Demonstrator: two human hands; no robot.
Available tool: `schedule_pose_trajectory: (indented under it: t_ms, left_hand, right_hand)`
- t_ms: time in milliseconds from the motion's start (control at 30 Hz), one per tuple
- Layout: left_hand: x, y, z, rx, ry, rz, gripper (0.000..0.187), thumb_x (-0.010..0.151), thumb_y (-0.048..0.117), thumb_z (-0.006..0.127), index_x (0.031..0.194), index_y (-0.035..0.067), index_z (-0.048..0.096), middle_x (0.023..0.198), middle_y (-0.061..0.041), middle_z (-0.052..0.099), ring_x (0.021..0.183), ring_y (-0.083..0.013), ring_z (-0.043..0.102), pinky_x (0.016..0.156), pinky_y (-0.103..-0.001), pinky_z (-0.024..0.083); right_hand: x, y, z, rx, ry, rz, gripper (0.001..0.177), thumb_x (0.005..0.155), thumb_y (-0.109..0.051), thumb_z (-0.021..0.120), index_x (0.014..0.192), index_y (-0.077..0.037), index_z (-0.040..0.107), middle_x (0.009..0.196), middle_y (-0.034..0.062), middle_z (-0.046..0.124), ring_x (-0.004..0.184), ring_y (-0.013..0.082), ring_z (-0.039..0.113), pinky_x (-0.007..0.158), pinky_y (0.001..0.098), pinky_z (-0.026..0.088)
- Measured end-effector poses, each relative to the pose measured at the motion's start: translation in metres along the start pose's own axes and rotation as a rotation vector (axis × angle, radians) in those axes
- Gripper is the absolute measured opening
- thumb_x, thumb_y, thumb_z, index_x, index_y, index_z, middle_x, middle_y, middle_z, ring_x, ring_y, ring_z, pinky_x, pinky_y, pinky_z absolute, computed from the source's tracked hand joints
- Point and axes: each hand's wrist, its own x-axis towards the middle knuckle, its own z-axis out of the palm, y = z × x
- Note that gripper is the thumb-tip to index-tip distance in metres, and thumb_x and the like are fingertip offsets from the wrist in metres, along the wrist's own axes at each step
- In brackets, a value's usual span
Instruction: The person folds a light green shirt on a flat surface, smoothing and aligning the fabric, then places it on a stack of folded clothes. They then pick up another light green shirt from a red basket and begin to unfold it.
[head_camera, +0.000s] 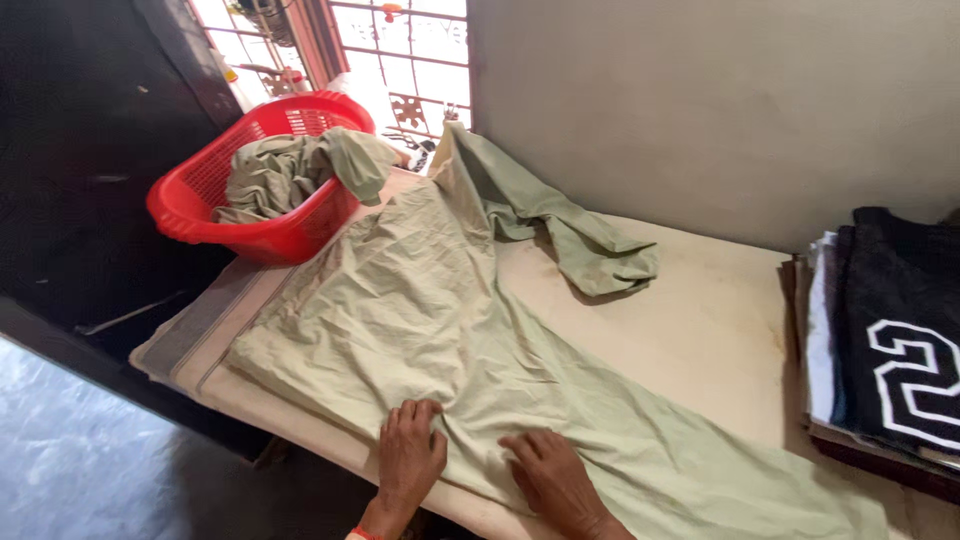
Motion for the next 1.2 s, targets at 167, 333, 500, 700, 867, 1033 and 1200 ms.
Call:
schedule_pose_trajectory:
  t_ms: [167,333,500,700,867,1033,1200]
  left_hand:
    - [0.025,-0.055,-0.023,0.051,0.059,-0.077,0.04,0.077,0.009,0.067,0.117,0.01,0.063,0.11,-0.009,0.066,0.107,-0.0275,0.062,0.095,-0.047,0.047]
    - [0.055,-0.112,-0.043,0.077,0.058,-0.097,0.042,0.081,0.008,0.063,0.123,0.013,0.062,0.11,-0.009,0.065,0.108,-0.0282,0.063,0.095,-0.045,0.05]
    - [0.091,-0.165,-0.059,-0.076,0.074,-0.213,0.044,0.083,0.013,0.064,0.128,0.015,0.061,0.124,-0.012,0.06,0.109,-0.0317,0.064,0.091,-0.044,0.054]
    - [0.15,-0.226,-0.077,0.005,0.216,-0.13,0.043,0.083,0.026,0.072,0.123,0.014,0.062,0.124,-0.013,0.06,0.116,-0.0357,0.06,0.09,-0.048,0.052]
    - [0.211,-0.264,-0.073,0.099,0.136,-0.145,0.042,0.094,0.039,0.063,0.126,0.013,0.062,0.125,-0.015,0.064,0.119,-0.0411,0.058,0.096,-0.06,0.046]
    - [0.262,-0.299,-0.053,0.025,-0.193,-0.227,0.053,0.087,0.052,0.067,0.126,0.016,0.065,0.125,-0.016,0.068,0.119,-0.039,0.063,0.101,-0.055,0.046]
    - [0.275,-0.335,-0.046,-0.152,-0.028,-0.139,0.053,0.088,0.045,0.063,0.132,0.015,0.065,0.122,-0.019,0.071,0.113,-0.0434,0.066,0.095,-0.053,0.051]
  right_hand:
    - [-0.005,-0.002,0.023,-0.05,-0.003,-0.123,0.052,0.098,-0.038,0.063,0.14,-0.01,0.056,0.145,0.0162,0.051,0.137,0.036,0.041,0.112,0.0522,0.028]
    - [0.001,0.001,0.026,-0.121,-0.085,-0.104,0.06,0.095,-0.042,0.064,0.145,-0.01,0.052,0.153,0.0187,0.042,0.147,0.0377,0.031,0.114,0.0543,0.018]
    - [0.027,-0.014,0.044,-0.112,-0.116,0.021,0.059,0.092,-0.039,0.065,0.143,-0.013,0.053,0.156,0.0156,0.042,0.144,0.0335,0.033,0.116,0.0516,0.021]
    - [0.07,-0.051,0.08,-0.142,-0.087,0.015,0.062,0.092,-0.041,0.065,0.146,-0.014,0.05,0.157,0.0144,0.04,0.146,0.0332,0.031,0.116,0.0517,0.019]
    - [0.092,-0.068,0.092,-0.22,-0.066,-0.044,0.067,0.093,-0.042,0.063,0.151,-0.014,0.045,0.159,0.016,0.034,0.148,0.033,0.026,0.117,0.0527,0.014]
    - [0.099,-0.082,0.09,-0.34,0.007,-0.048,0.071,0.087,-0.044,0.063,0.151,-0.017,0.044,0.161,0.0161,0.031,0.149,0.0337,0.022,0.117,0.0538,0.011]
    - [0.135,-0.112,0.104,-0.37,0.056,-0.089,0.077,0.085,-0.045,0.065,0.152,-0.015,0.041,0.161,0.0188,0.027,0.15,0.0355,0.018,0.117,0.0561,0.006]
